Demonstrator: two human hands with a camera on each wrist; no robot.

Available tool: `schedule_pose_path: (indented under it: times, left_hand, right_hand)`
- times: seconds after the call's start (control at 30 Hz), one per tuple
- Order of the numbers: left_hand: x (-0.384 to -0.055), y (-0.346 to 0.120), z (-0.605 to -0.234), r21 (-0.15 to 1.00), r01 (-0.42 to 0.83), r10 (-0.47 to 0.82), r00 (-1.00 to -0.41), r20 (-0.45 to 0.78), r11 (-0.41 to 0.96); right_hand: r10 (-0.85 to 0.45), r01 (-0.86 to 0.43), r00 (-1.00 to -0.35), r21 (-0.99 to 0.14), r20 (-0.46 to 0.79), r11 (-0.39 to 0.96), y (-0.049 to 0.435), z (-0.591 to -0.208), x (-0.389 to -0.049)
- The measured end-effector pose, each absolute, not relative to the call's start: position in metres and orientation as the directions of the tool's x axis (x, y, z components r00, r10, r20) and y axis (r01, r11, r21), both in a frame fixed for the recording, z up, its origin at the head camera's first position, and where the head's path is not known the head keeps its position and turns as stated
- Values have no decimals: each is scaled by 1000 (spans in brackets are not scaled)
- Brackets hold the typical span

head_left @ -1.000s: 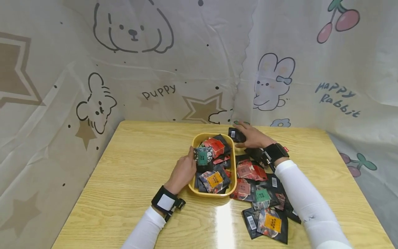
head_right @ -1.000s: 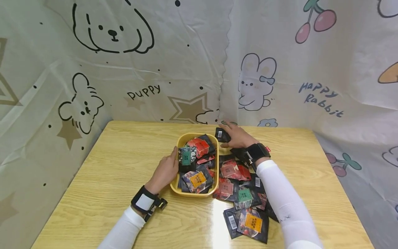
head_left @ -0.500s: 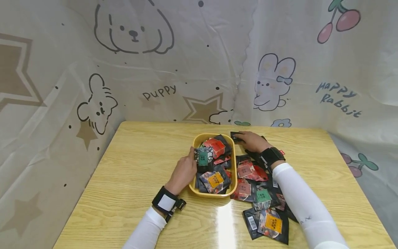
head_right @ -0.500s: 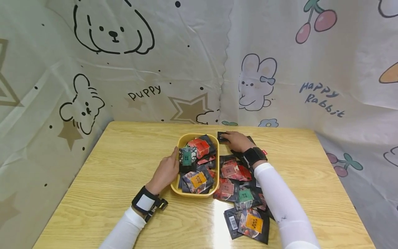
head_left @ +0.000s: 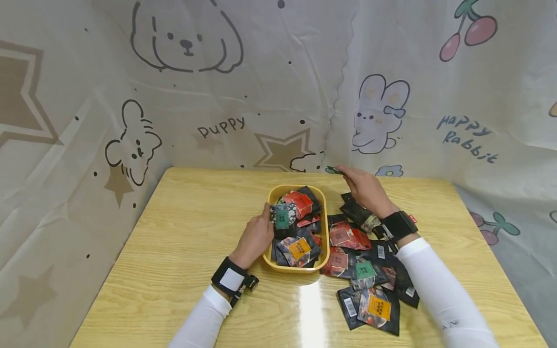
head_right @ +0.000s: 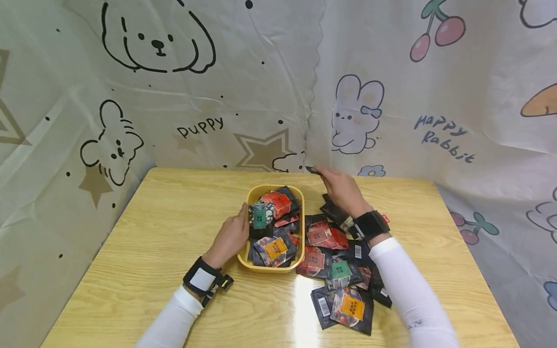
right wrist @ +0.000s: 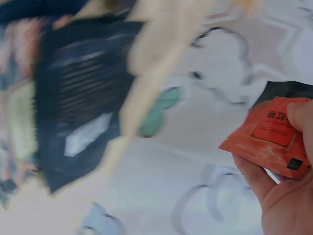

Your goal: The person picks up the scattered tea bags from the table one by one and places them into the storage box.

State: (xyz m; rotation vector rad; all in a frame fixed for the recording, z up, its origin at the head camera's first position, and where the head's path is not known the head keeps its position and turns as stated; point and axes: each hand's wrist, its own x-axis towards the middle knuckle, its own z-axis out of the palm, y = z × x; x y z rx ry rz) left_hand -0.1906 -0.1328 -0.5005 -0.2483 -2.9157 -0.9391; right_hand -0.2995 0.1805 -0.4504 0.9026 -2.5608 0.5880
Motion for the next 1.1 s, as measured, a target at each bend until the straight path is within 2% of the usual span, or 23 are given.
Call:
schedule_pose_path:
  times: [0.23, 0.4, 0.5, 0.63, 0.77, 0.87, 0.97, 1.1]
  left_hand:
    - [-192, -134, -502, 576, 167, 122, -986, 117, 800]
    - [-192, -134, -502, 581, 170, 122, -985, 120, 796]
    - [-191, -133, -502, 589, 171, 125, -985, 118, 790]
    - [-191, -133, -502, 593, 171, 127, -985, 116, 787]
    - [-192, -133, -502, 575, 173, 125, -985, 122, 800]
    - [-192, -133, -503, 569, 180, 126, -983, 132, 803]
    - [-193, -132, -504, 578, 184, 129, -982, 135, 795]
    - [-194, -132, -505, 570, 185, 128, -982, 138, 801]
  right_hand:
    - [-586, -783, -576, -178, 570, 596, 154, -424, -258]
    - [-696, -856, -487, -129, 527, 501, 134, -436, -233]
    - [-738, -872, -468, -119, 487, 474, 129, -448, -224]
    - [-759, -864, -497, -159, 421, 478, 125, -459, -217]
    - [-811, -834, -548, -212, 206, 509, 122, -466, -212]
    - [-804, -793, -591, -235, 71, 562, 122, -467, -210]
    - [-762, -748, -643, -278, 78, 603, 127, -463, -214]
    - [-677, -702, -708, -304, 200, 644, 144, -455, -231]
